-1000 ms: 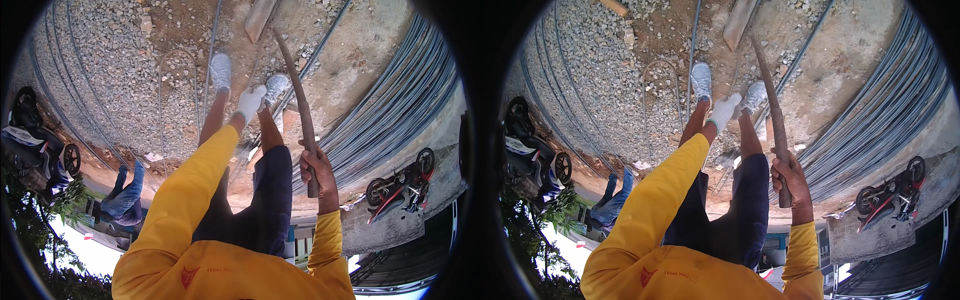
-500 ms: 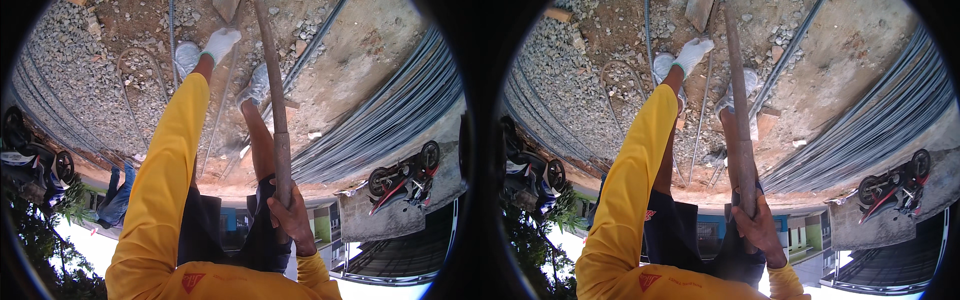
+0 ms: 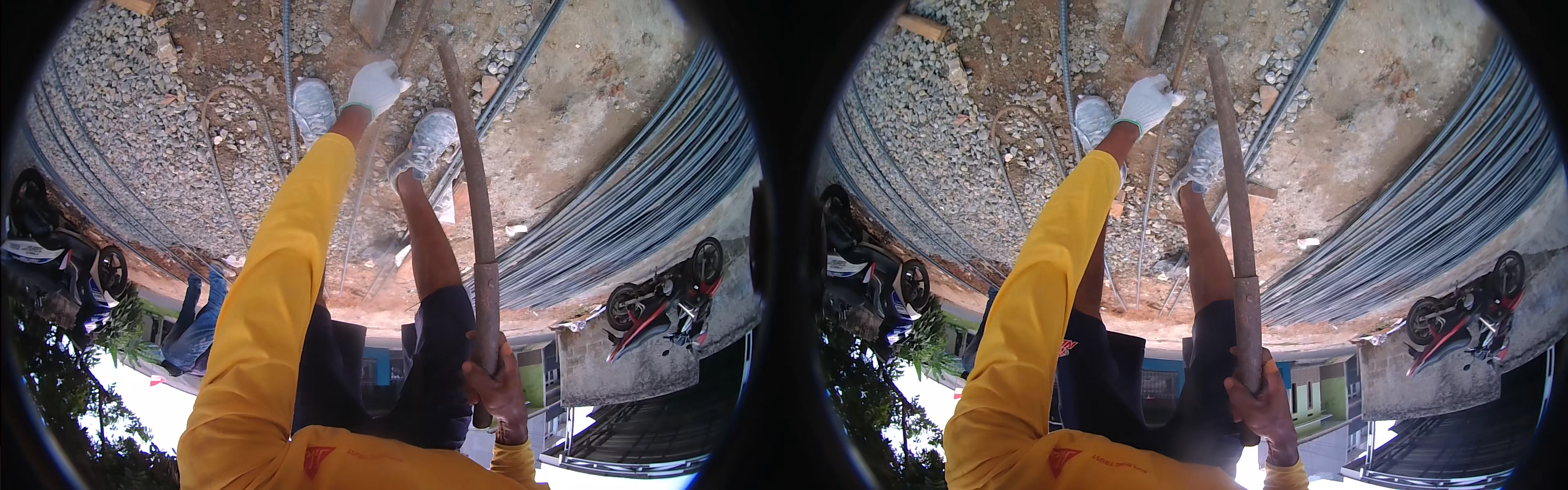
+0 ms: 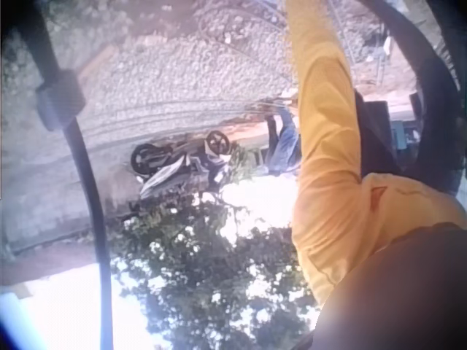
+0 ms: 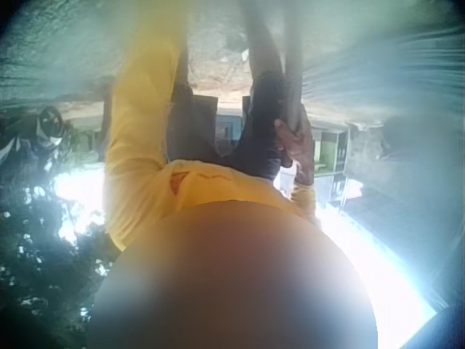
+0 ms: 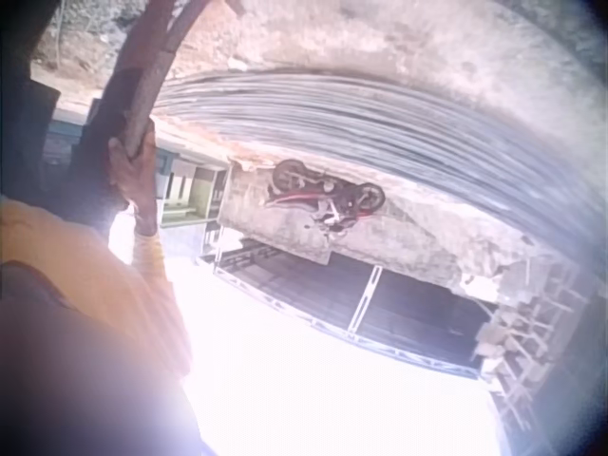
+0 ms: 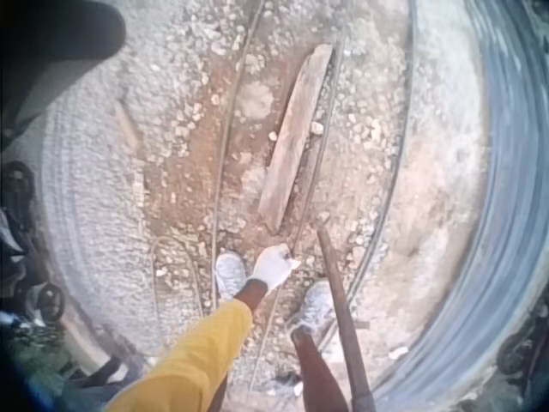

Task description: The person uses a hammer to repeatedly strike metal rods laid on a gravel surface. They adjust the rods with gloved hands and continue hammering along their length. The work area contains stacked metal rods and a parked motorcycle nearby.

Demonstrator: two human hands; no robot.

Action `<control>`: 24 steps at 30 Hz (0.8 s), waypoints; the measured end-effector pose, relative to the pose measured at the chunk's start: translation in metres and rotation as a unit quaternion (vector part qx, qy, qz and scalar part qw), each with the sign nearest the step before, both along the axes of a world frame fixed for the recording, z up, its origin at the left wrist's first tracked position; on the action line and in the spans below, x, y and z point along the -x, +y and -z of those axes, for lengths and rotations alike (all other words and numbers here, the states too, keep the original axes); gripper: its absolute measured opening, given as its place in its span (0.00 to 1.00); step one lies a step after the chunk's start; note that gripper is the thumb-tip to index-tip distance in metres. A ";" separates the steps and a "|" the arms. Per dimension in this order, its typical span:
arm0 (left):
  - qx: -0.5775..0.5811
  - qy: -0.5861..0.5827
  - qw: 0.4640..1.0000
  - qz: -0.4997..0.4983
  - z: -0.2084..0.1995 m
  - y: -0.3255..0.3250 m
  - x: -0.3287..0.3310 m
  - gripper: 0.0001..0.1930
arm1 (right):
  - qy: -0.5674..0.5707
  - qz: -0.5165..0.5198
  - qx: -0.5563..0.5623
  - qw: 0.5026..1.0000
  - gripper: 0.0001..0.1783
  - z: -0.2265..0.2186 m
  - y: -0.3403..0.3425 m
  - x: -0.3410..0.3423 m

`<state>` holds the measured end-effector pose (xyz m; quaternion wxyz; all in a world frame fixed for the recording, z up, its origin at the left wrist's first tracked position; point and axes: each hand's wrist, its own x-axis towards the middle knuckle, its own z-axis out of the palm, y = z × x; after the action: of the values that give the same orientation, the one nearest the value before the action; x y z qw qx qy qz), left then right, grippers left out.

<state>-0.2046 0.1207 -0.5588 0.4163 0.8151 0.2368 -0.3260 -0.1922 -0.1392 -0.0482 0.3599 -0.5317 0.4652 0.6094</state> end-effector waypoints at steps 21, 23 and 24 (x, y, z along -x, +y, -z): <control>-0.031 -0.078 0.996 -0.012 0.010 -0.009 0.010 0.18 | 0.022 -0.078 -0.026 0.996 0.29 -0.014 0.010 0.037; -0.032 -0.071 0.997 -0.010 0.011 -0.008 0.010 0.18 | 0.044 -0.022 0.013 0.999 0.30 -0.015 0.015 0.047; -0.029 -0.071 0.997 -0.011 0.011 -0.007 0.009 0.18 | 0.017 -0.030 -0.013 0.999 0.30 -0.016 0.018 0.049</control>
<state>-0.2140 0.1134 -0.5696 0.4115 0.8456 0.2248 -0.2553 -0.2416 -0.1211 -0.0320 0.3403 -0.5303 0.4469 0.6351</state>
